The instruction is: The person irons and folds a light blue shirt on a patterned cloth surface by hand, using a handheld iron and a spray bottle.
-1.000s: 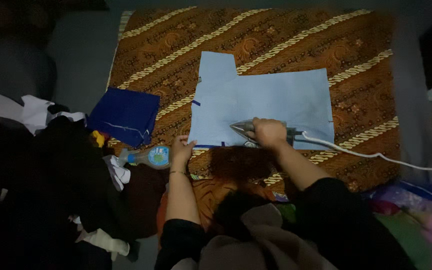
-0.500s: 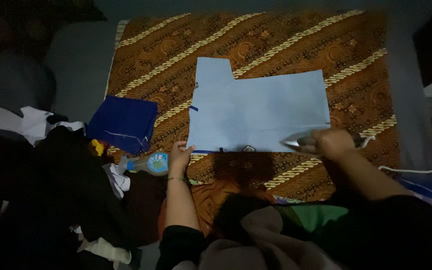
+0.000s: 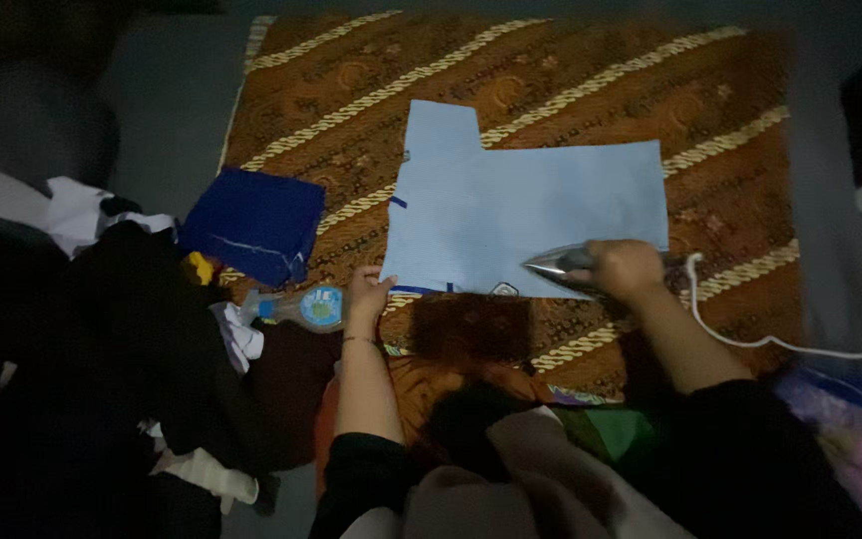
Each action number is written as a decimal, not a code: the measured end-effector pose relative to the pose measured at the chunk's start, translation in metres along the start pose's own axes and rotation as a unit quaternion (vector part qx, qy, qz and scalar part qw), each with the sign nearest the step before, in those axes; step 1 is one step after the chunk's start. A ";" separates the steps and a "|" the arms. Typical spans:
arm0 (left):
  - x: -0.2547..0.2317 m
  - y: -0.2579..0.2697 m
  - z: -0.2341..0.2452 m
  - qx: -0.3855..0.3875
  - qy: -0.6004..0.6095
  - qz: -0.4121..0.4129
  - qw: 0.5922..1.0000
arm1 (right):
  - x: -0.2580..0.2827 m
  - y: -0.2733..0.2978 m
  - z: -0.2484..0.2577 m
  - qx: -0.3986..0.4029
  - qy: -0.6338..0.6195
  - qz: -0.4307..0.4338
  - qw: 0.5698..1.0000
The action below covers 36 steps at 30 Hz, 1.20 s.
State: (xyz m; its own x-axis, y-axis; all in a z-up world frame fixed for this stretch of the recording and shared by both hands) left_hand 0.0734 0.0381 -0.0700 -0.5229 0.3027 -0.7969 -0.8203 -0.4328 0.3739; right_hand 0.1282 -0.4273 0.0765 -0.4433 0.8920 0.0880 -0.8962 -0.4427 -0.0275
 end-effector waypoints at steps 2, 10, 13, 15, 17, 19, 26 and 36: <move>0.007 -0.001 0.002 -0.002 -0.037 -0.019 0.999 | 0.033 -0.021 -0.001 -0.006 -0.021 0.019 1.000; -0.023 0.025 0.016 0.011 -0.044 0.001 0.999 | 0.134 -0.095 -0.011 0.085 -0.051 0.103 0.990; -0.022 0.021 0.016 0.006 -0.039 -0.023 0.999 | 0.125 -0.099 -0.032 0.064 -0.087 0.157 0.982; -0.014 0.014 0.014 -0.011 -0.056 -0.054 0.997 | 0.107 -0.087 -0.056 0.033 -0.089 0.179 0.979; -0.003 0.006 0.010 -0.020 -0.073 -0.056 0.996 | 0.092 -0.064 -0.085 0.036 -0.049 0.150 0.987; 0.003 -0.005 0.003 -0.024 -0.089 -0.043 0.995 | 0.096 -0.063 -0.102 0.044 -0.065 0.075 0.994; 0.019 -0.011 -0.003 -0.054 -0.038 -0.071 0.995 | 0.178 -0.093 -0.030 0.000 -0.110 0.108 0.988; 0.060 -0.028 -0.001 -0.027 -0.025 -0.099 0.994 | 0.162 -0.071 -0.033 0.015 -0.109 0.107 0.988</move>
State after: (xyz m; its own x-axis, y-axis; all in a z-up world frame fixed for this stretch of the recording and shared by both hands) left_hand 0.0649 0.0678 -0.1287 -0.3642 0.4285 -0.8269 -0.8955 -0.4049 0.1845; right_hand 0.1196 -0.2486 0.0600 -0.6061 0.7386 0.2951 -0.7802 -0.6243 -0.0399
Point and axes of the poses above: each hand's wrist, its own y-axis away from the middle knuckle, its own z-axis out of the back of the hand, x = y × z, the point moved 3 cm from there along -y, towards the middle knuckle, and after that the axes turned 8 degrees about -y, right-handed, at the moved point
